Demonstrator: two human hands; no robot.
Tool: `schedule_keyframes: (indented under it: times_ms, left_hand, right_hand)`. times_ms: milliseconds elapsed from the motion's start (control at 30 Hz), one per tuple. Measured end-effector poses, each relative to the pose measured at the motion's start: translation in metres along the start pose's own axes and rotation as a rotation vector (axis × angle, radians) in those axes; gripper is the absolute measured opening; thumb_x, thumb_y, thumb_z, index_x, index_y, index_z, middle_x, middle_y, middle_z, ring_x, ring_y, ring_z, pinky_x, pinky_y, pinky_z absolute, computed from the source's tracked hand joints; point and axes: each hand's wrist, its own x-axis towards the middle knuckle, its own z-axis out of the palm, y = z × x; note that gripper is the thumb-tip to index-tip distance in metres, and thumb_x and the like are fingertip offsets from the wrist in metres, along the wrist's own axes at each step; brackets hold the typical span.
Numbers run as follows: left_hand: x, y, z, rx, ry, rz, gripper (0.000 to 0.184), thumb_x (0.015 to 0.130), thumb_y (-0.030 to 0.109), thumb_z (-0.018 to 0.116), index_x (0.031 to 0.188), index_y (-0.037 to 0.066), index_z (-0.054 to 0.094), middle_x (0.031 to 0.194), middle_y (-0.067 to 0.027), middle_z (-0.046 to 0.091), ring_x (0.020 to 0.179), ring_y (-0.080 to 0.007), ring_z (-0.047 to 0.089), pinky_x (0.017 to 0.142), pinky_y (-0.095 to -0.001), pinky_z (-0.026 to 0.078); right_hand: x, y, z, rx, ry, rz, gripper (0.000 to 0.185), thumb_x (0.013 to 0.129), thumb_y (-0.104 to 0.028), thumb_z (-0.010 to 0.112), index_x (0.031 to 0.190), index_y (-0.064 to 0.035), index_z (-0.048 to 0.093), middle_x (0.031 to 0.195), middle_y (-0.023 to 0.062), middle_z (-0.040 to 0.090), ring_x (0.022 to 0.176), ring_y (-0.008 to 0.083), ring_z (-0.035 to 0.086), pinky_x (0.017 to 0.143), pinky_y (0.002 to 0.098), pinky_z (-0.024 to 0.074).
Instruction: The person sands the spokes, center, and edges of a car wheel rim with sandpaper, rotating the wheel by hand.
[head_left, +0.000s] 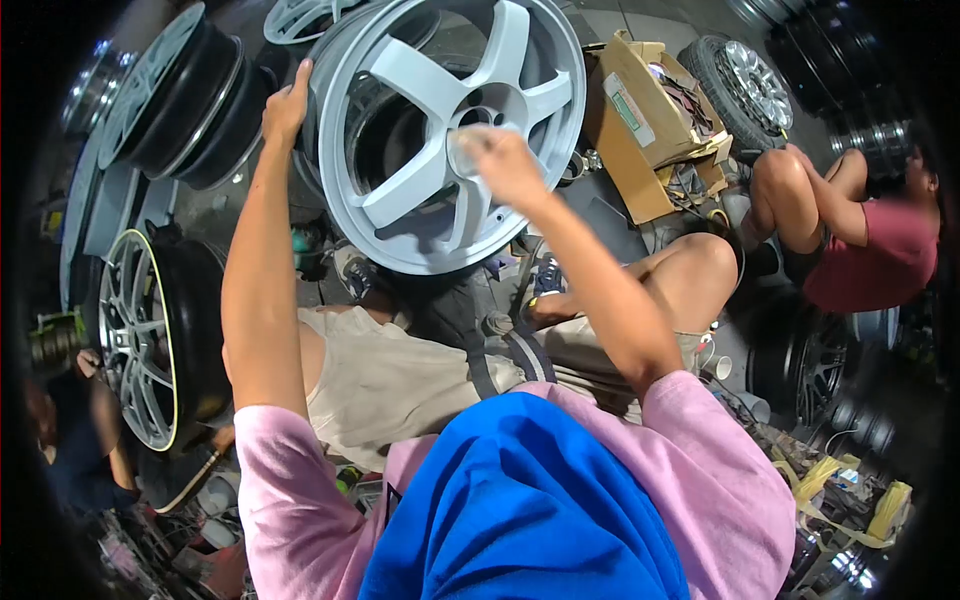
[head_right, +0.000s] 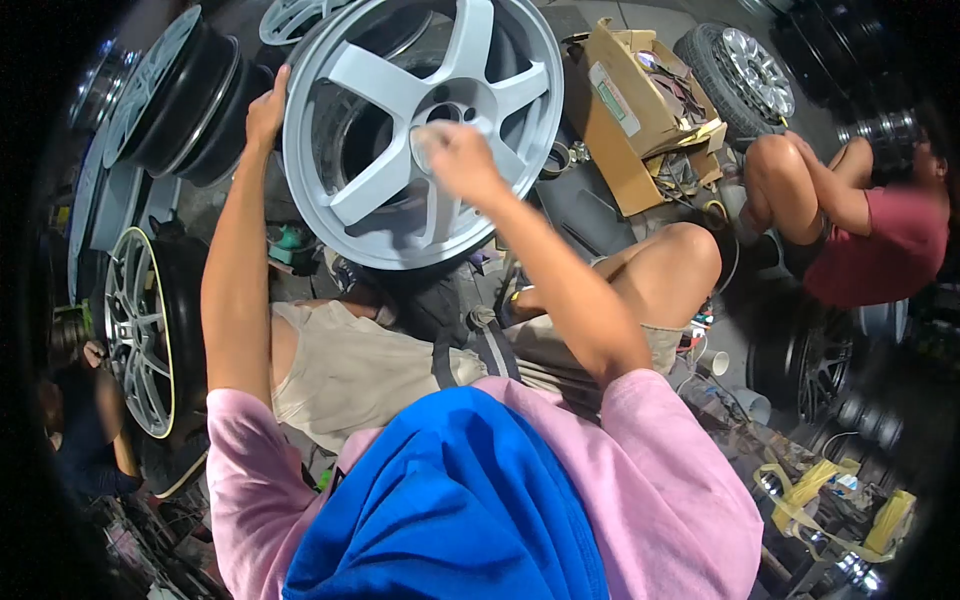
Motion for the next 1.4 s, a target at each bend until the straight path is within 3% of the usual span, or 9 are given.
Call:
schedule_keyframes:
  times_ms: [67,367,400,500,667,900,1133,1200,1400]
  left_hand:
    - [0.012,0.003,-0.026,0.148,-0.045,0.116,0.087,0.088,0.083,0.059,0.124,0.006,0.078,0.131,-0.0252,0.072,0.131,-0.0398,0.065,0.111,-0.0461,0.047]
    - [-0.162,0.162,-0.097,-0.203,0.041,0.799,0.041,0.105,0.038,0.069,0.125,0.002,0.076,0.115,-0.0075,0.078,0.109,-0.0142,0.070,0.100,-0.0310,0.052]
    - [-0.172,0.164,-0.081,-0.115,0.084,0.845,0.047,0.102,0.040,0.071,0.132,0.004,0.072,0.122,-0.0173,0.076,0.118,-0.0311,0.072,0.105,-0.0399,0.052]
    - [-0.192,0.164,-0.042,0.134,0.296,1.014,0.054,0.105,0.037,0.065,0.150,0.010,0.055,0.133,-0.0197,0.068,0.122,-0.0414,0.066,0.102,-0.0477,0.053]
    - [-0.145,0.143,-0.037,0.166,0.372,0.988,0.044,0.106,0.029,0.061,0.146,0.011,0.059,0.133,-0.0235,0.068,0.119,-0.0433,0.066,0.098,-0.0499,0.054]
    - [-0.076,0.110,-0.064,0.416,0.379,0.732,0.046,0.100,0.045,0.069,0.119,0.003,0.075,0.116,-0.0228,0.074,0.111,-0.0449,0.069,0.095,-0.0495,0.054]
    - [-0.041,0.095,-0.074,0.423,0.276,0.621,0.055,0.097,0.052,0.070,0.126,0.006,0.076,0.119,-0.0251,0.075,0.114,-0.0457,0.070,0.098,-0.0506,0.054]
    - [-0.033,0.090,-0.079,0.414,0.257,0.622,0.058,0.095,0.054,0.071,0.127,0.006,0.075,0.118,-0.0272,0.075,0.113,-0.0463,0.070,0.098,-0.0506,0.055]
    - [-0.069,0.118,-0.084,0.277,0.162,0.575,0.073,0.090,0.072,0.067,0.119,0.006,0.080,0.122,-0.0302,0.073,0.121,-0.0440,0.068,0.107,-0.0502,0.049]
  right_hand:
    - [0.015,0.016,-0.029,1.057,-0.016,0.030,0.035,0.109,-0.018,0.055,0.139,-0.0034,0.067,0.129,0.0129,0.074,0.108,0.0229,0.074,0.095,0.0405,0.0596]
    - [-0.009,0.138,-0.052,0.936,0.643,0.347,0.034,0.112,-0.015,0.050,0.140,0.0018,0.056,0.123,0.0207,0.071,0.094,0.0360,0.079,0.073,0.0381,0.0692]
    - [-0.014,0.132,-0.049,0.859,0.646,0.370,0.034,0.110,-0.012,0.053,0.141,0.0033,0.055,0.124,0.0197,0.071,0.095,0.0348,0.080,0.073,0.0371,0.0687]
    - [-0.016,0.152,-0.045,0.747,0.641,0.312,0.035,0.108,-0.015,0.059,0.138,0.0040,0.062,0.119,0.0180,0.073,0.094,0.0309,0.080,0.073,0.0352,0.0673]
    - [-0.014,0.157,-0.044,0.588,0.734,0.281,0.031,0.104,-0.021,0.067,0.125,0.0004,0.075,0.097,0.0092,0.076,0.078,0.0144,0.074,0.068,0.0303,0.0620]
    - [-0.014,0.198,-0.041,0.096,0.820,0.292,0.049,0.098,-0.037,0.066,0.119,0.0063,0.074,0.111,0.0317,0.074,0.111,0.0482,0.070,0.100,0.0502,0.0511]
    - [-0.021,0.188,-0.044,0.072,0.841,0.263,0.043,0.100,-0.029,0.064,0.121,0.0065,0.074,0.114,0.0313,0.074,0.108,0.0487,0.070,0.099,0.0505,0.0512]
    - [-0.036,0.137,-0.051,-0.252,0.766,-0.091,0.035,0.101,-0.021,0.066,0.124,0.0044,0.073,0.106,0.0191,0.076,0.099,0.0333,0.075,0.090,0.0389,0.0559]
    - [-0.069,0.098,-0.029,-0.473,0.188,-0.433,0.036,0.093,-0.009,0.073,0.130,-0.0075,0.075,0.125,0.0162,0.072,0.116,0.0329,0.068,0.105,0.0428,0.0537]
